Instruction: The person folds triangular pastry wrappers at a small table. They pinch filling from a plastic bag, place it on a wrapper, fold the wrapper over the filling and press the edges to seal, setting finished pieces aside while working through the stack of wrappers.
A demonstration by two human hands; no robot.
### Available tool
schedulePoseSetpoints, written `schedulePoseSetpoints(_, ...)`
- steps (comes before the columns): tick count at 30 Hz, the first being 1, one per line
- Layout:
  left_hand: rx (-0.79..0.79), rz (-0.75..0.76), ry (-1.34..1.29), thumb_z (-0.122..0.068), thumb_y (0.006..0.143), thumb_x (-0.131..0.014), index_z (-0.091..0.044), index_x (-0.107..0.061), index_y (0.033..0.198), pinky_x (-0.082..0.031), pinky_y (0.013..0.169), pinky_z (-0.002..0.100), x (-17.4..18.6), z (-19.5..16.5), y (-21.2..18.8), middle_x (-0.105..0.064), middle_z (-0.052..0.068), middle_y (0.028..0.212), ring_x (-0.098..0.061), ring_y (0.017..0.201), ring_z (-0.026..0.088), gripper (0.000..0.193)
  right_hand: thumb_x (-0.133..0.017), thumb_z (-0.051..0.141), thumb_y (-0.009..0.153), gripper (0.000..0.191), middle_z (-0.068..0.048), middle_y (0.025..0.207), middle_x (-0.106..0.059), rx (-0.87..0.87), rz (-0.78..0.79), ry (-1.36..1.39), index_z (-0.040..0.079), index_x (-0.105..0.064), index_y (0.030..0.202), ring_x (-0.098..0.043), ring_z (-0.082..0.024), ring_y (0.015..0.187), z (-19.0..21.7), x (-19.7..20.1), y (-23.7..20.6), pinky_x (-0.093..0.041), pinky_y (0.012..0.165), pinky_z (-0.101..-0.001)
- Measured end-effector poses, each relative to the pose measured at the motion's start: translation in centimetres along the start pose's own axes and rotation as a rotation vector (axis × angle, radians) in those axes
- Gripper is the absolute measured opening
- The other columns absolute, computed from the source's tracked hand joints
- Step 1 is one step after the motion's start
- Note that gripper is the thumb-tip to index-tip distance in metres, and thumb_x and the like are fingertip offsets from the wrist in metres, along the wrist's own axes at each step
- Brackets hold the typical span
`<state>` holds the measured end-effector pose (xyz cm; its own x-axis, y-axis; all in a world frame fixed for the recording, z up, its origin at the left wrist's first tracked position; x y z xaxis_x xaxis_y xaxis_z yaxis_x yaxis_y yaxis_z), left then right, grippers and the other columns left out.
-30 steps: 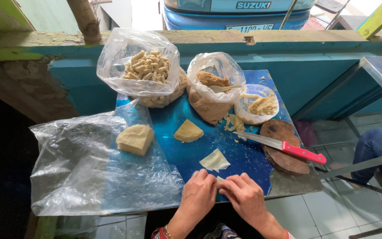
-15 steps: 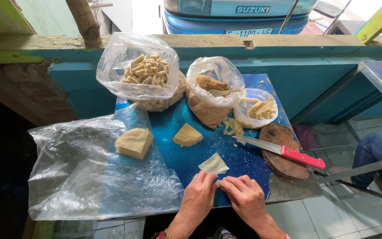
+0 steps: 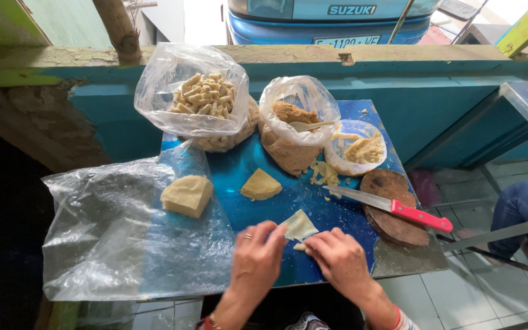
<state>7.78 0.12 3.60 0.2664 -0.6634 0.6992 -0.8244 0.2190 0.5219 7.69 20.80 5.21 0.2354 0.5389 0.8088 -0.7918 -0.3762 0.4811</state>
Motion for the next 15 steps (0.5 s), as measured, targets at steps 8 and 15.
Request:
schedulePoseSetpoints(8,0.178,0.117,0.254,-0.03,0.085,-0.071,-0.005,-0.045,0.143,-0.019,0.112,0.067,1.6,2.7,-0.5,-0.036,0.025,0.153,-0.03,0.143,0.045,0.068,-0.075,0.015,0.09,0.015,-0.004,0.082,-0.07,-0.035,-0.204,0.177,0.012,-0.076,0.104,-0.063,-0.019,0.069,-2.5,4.0,10.7,-0.052,0.063,-0.0337)
schedulePoseSetpoints(15,0.012,0.327,0.1,-0.009,0.082,-0.063,-0.005,-0.042,0.15,-0.017,0.114,0.066,-0.1,2.4,-1.0,-0.036,0.026,0.155,-0.026,0.146,0.049,0.071,-0.075,0.021,0.095,0.011,-0.004,0.086,-0.074,0.005,-0.368,0.085,0.012,-0.076,0.101,-0.068,-0.021,0.077,-3.5,-0.7,24.2,-0.053,0.071,-0.0361)
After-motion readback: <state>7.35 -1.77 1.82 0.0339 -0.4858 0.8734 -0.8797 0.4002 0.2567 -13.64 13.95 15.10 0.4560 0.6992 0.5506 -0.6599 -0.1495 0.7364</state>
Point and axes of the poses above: each hand's wrist, its own y-axis towards the middle knuckle, its own x-axis out of the back of the hand, z = x × y, the point moved 1 cm from there along y, towards the middle knuckle
